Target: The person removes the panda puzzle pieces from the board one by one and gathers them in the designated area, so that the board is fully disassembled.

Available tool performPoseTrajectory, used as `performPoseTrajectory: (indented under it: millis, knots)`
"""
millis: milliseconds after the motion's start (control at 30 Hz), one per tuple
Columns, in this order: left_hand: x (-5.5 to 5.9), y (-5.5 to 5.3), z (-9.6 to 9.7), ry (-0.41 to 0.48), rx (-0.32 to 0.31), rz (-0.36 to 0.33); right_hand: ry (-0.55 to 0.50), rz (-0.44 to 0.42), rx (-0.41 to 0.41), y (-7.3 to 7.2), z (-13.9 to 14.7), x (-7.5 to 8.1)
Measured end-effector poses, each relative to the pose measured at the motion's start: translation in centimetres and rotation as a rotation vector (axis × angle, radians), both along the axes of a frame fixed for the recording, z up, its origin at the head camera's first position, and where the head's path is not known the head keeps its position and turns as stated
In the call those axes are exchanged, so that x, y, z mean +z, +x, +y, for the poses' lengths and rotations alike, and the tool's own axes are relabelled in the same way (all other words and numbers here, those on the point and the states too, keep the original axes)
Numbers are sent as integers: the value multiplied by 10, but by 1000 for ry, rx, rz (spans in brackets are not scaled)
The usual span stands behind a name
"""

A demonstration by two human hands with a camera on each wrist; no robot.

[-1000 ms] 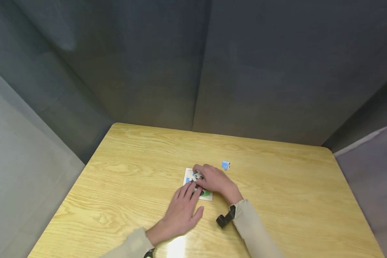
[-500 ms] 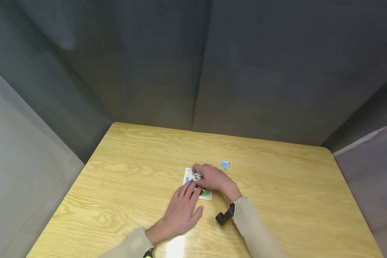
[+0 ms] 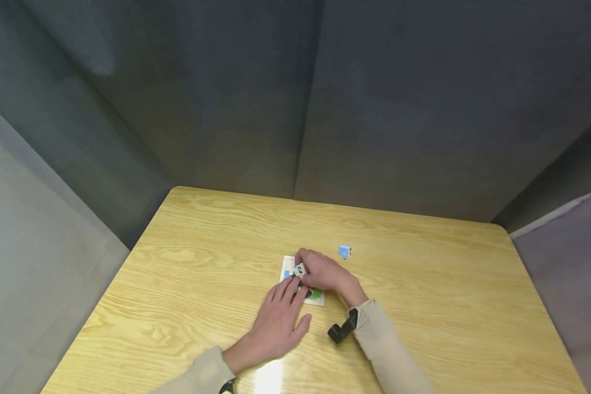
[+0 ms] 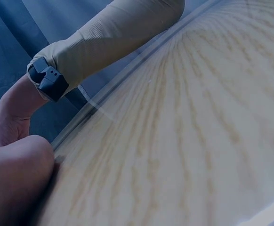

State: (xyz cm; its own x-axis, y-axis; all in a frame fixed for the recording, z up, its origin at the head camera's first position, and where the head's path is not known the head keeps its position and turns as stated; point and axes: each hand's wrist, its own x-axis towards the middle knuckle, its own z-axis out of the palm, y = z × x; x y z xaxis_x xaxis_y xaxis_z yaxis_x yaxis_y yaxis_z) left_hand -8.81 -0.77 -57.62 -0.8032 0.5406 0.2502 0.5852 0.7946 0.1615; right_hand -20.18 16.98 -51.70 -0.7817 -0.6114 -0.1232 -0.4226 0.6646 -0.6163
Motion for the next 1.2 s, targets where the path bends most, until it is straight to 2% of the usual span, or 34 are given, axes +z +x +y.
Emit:
performPoseTrajectory:
  millis: [267,700,867,1200]
  knots:
    - [0,0,1,-10,1,-15,34,40,-21,4,-2,-2]
    - [-2,0,0,6,1,-1,-19,60,-47,14,-2,-4]
    - [0,0,0,10,-2,-9,-2,81,-44,11,-2,-4]
    - [0,0,1,-8,0,-40,56,50,-52,7,-3,1]
